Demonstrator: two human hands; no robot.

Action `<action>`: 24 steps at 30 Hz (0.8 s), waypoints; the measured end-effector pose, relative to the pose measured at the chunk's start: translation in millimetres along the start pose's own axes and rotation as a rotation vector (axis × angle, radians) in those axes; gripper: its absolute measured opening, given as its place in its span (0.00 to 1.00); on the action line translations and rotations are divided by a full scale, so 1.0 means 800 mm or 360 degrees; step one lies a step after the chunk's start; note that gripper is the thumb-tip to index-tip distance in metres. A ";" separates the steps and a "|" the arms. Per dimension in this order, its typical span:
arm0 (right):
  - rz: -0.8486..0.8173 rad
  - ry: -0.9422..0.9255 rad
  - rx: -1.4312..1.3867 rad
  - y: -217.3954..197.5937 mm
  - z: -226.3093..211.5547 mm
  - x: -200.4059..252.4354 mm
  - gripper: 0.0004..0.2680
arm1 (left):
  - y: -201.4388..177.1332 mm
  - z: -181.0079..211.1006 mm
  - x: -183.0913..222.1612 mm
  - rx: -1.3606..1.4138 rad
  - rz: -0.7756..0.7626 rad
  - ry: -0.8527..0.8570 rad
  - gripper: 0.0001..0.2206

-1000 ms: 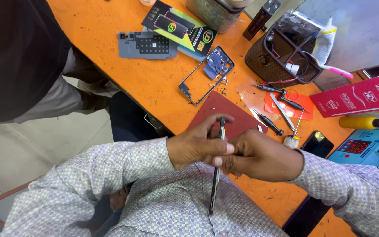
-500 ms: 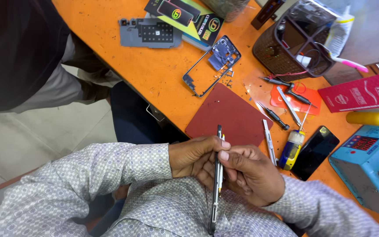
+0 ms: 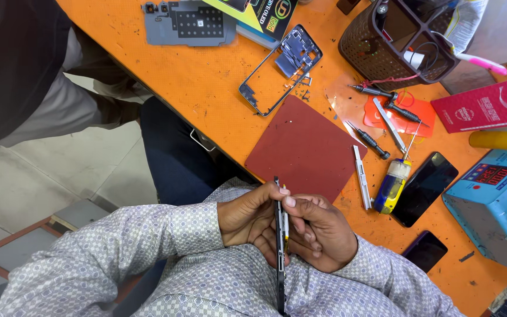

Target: The person disassembles a mobile phone by removing the sim card tray, prying off the back cover, and then using a small screwdriver to unscrew and remove internal components and the battery.

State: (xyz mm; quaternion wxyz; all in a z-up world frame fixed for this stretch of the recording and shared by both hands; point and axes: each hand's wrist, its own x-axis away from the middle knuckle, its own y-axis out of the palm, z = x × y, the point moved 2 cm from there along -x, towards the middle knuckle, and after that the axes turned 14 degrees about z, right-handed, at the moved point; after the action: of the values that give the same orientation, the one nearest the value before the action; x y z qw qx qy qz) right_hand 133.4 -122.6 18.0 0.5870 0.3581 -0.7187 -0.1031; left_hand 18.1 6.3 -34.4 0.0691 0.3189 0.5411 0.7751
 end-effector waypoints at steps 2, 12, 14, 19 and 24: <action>-0.0030 0.0026 -0.0029 -0.001 0.001 -0.002 0.15 | -0.003 -0.002 -0.001 -0.0003 0.0005 0.0011 0.35; -0.0096 0.0034 -0.0094 -0.006 0.008 -0.007 0.15 | -0.008 -0.012 -0.003 0.0028 0.0071 0.0043 0.35; -0.0119 0.0035 -0.0103 -0.008 0.009 -0.008 0.15 | -0.008 -0.014 -0.003 0.0027 0.0055 0.0045 0.36; -0.0137 0.0021 -0.0106 -0.012 0.012 -0.007 0.15 | -0.007 -0.014 -0.003 0.0037 0.0043 0.0059 0.36; -0.0121 -0.0121 0.0084 -0.016 0.007 -0.008 0.16 | -0.003 -0.002 0.000 -0.0051 0.0058 0.0045 0.34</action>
State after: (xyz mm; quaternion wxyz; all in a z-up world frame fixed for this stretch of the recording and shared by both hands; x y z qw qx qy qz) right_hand 133.5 -129.1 4.3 0.5454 0.3964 -0.7287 -0.1197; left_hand 16.6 5.8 -37.3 0.0524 0.3166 0.5236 0.7892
